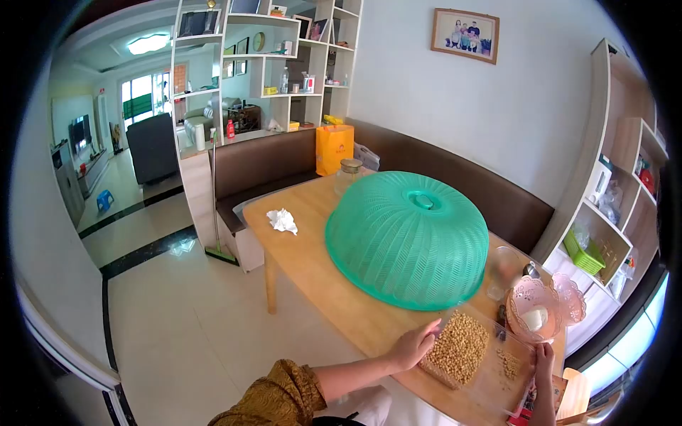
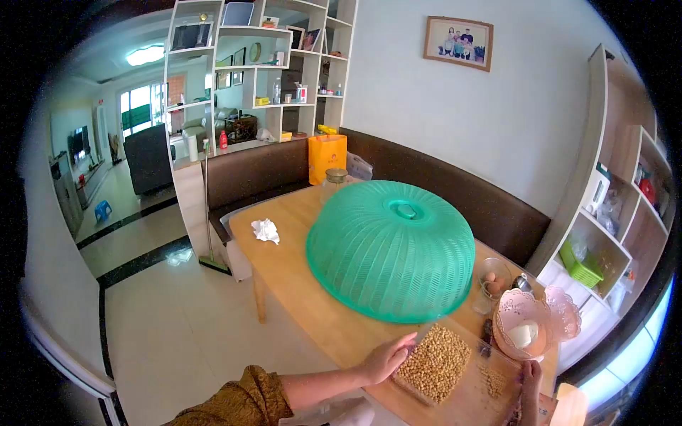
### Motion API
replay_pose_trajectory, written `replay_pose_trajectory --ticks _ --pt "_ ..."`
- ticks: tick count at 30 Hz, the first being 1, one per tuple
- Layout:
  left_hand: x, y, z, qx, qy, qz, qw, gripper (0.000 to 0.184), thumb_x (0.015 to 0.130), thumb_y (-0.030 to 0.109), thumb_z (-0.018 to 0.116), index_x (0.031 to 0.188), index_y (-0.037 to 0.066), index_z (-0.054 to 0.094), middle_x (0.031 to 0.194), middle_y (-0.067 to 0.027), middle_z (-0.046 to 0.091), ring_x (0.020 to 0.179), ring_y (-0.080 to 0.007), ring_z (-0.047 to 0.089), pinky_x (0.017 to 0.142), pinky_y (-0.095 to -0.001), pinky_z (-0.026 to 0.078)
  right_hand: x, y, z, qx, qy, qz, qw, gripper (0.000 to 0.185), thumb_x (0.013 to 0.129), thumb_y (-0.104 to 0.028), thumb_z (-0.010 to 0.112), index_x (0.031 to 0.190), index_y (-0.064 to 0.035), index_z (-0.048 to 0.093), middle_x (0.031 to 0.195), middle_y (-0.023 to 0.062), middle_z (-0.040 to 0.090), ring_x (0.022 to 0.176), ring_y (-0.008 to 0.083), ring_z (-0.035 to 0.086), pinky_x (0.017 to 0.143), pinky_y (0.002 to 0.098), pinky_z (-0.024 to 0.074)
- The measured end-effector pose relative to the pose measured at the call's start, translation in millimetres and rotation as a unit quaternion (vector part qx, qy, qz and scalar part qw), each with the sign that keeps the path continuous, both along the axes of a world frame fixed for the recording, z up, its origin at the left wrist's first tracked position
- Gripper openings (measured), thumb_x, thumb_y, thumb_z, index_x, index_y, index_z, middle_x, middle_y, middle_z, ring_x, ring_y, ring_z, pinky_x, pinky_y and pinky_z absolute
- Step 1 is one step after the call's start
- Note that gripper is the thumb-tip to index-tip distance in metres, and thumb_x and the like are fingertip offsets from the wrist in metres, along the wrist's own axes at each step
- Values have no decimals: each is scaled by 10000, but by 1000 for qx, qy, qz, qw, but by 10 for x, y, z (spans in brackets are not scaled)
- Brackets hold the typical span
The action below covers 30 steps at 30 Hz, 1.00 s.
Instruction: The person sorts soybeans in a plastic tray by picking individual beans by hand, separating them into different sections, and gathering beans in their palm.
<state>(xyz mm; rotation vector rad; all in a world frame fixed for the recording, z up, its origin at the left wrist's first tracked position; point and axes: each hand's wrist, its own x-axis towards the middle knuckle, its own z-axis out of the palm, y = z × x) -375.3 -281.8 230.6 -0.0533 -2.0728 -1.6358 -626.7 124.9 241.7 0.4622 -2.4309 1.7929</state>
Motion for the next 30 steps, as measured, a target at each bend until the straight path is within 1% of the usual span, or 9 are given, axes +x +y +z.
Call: replay_pose_trajectory --ticks 4,5,8,9,12,16,20,24,30 --pt "118 -36 235 -102 -69 -19 992 417 991 178 472 1373 16 517 1019 -174 697 892 -225 701 812 -377 528 371 -160 441 269 173 -61 945 150 934 -127 602 872 6 635 671 60 611 655 169 608 615 295 487" --pt "126 -29 262 -91 -66 -26 993 380 969 203 490 1287 12 575 961 -166 697 841 -252 696 785 -405 529 580 -292 665 320 141 -48 935 251 906 -179 643 1049 27 637 909 181 691 823 300 684 723 380 533" --pt "-26 -26 12 -139 22 19 990 357 948 225 504 1194 3 638 875 -152 698 762 -276 694 761 -432 534 766 -547 540 403 212 -108 884 351 915 -218 649 1201 -23 589 1268 249 584 1106 356 608 920 459 492" --pt "-69 -30 -68 -196 104 73 972 357 949 221 501 1187 -2 644 847 -147 700 734 -275 696 763 -432 536 1059 -744 690 466 163 -97 864 519 927 -305 646 1354 -52 493 1479 270 380 1345 412 417 1108 551 320" --pt "76 -44 163 -90 -18 -36 995 389 940 185 515 1269 -2 601 805 -107 684 628 -196 673 670 -372 541 1293 -1034 590 564 237 -104 784 578 943 -362 626 1409 -62 460 1497 279 353 1394 439 342 1149 587 218" --pt "-19 -53 23 -115 34 -17 993 408 940 188 520 1296 1 590 801 -110 680 636 -190 670 659 -367 542 1443 -1481 636 419 162 -33 893 520 971 -367 595 1370 -45 506 1482 304 360 1379 469 348 1140 578 281" --pt "74 -61 130 -60 -30 -44 997 416 951 276 511 1255 15 624 892 -163 713 792 -292 705 782 -435 543 882 -1669 -107 316 254 92 909 689 982 -457 554 1449 18 378 1506 323 340 1390 497 336 1125 592 293" --pt "-190 -27 -180 -135 71 22 988 427 955 293 508 1258 14 621 967 -169 709 860 -319 694 833 -452 530 1216 -1923 127 360 195 13 912 793 980 -526 513 1484 52 315 1521 331 320 1411 500 308 1151 589 255" --pt "-186 -16 -174 -119 41 10 992 440 963 305 489 1275 17 603 1136 -197 669 999 -341 665 910 -461 503 1493 -2235 344 576 209 21 790 761 1016 -544 364 1515 24 284 1493 354 351 1415 490 305 1152 579 257"
